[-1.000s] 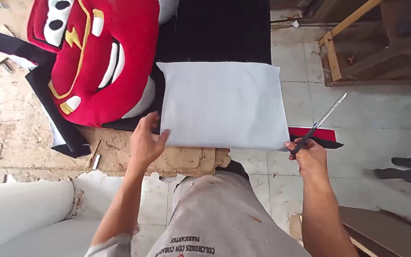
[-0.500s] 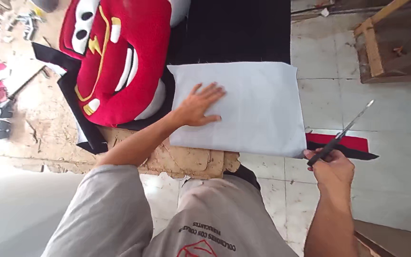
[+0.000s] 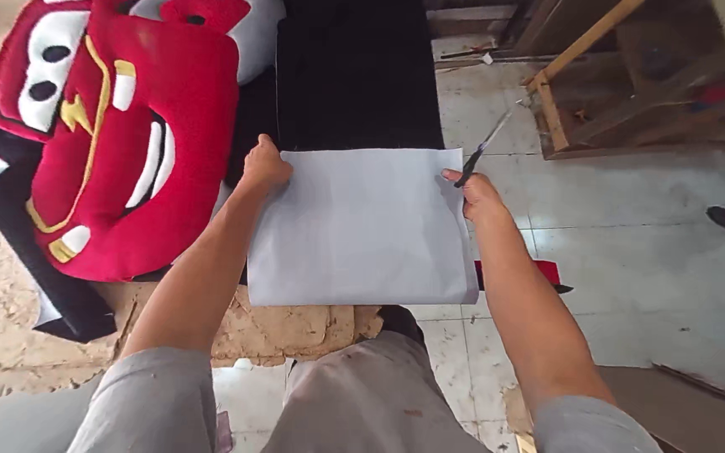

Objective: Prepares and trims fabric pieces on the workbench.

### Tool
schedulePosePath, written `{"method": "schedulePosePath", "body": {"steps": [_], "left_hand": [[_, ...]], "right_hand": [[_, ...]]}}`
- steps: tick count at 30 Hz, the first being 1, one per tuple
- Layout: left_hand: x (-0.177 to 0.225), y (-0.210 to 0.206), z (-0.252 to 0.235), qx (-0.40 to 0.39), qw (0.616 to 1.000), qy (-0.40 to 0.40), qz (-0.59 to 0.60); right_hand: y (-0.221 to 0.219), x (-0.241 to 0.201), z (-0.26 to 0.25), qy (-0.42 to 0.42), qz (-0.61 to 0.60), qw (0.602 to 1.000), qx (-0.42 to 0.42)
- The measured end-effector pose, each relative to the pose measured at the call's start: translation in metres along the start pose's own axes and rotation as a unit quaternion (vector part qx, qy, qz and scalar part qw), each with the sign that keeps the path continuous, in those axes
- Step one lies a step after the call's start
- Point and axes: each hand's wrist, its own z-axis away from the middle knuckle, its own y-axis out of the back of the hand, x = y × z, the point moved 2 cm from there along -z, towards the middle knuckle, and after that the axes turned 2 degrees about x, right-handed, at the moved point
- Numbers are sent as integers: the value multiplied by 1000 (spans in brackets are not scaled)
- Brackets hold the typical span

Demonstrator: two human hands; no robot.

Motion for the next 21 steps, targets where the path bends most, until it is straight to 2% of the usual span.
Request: {"method": "schedulePosePath", "body": {"steps": [3, 5, 10, 13, 14, 16, 17, 19, 21], "left_hand": [[-2, 2, -9, -52, 998, -26, -17], [-3, 4, -18, -60, 997, -44, -19], [5, 11, -78, -34, 998, -54, 16], [14, 26, -87, 33, 997, -74, -14], [17, 33, -77, 68, 991, -111, -35], [18, 40, -45, 118, 955, -254, -95], [18, 34, -24, 105, 930, -334, -114], [14, 2, 24, 26, 876, -466, -123], [7, -36, 59, -57, 823, -546, -144]], "right_hand": [[2, -19, 2, 49, 36, 998, 23], [-2, -28, -4, 67, 58, 996, 28], [-21, -57, -56, 76, 68, 994, 37], [-27, -72, -74, 67, 131, 989, 24], [-25, -76, -72, 64, 167, 984, 16], [-11, -72, -58, 73, 225, 972, 10], [1, -62, -47, 74, 238, 968, 12], [26, -31, -22, 68, 247, 967, 5], [44, 2, 5, 45, 257, 965, -5]]}}
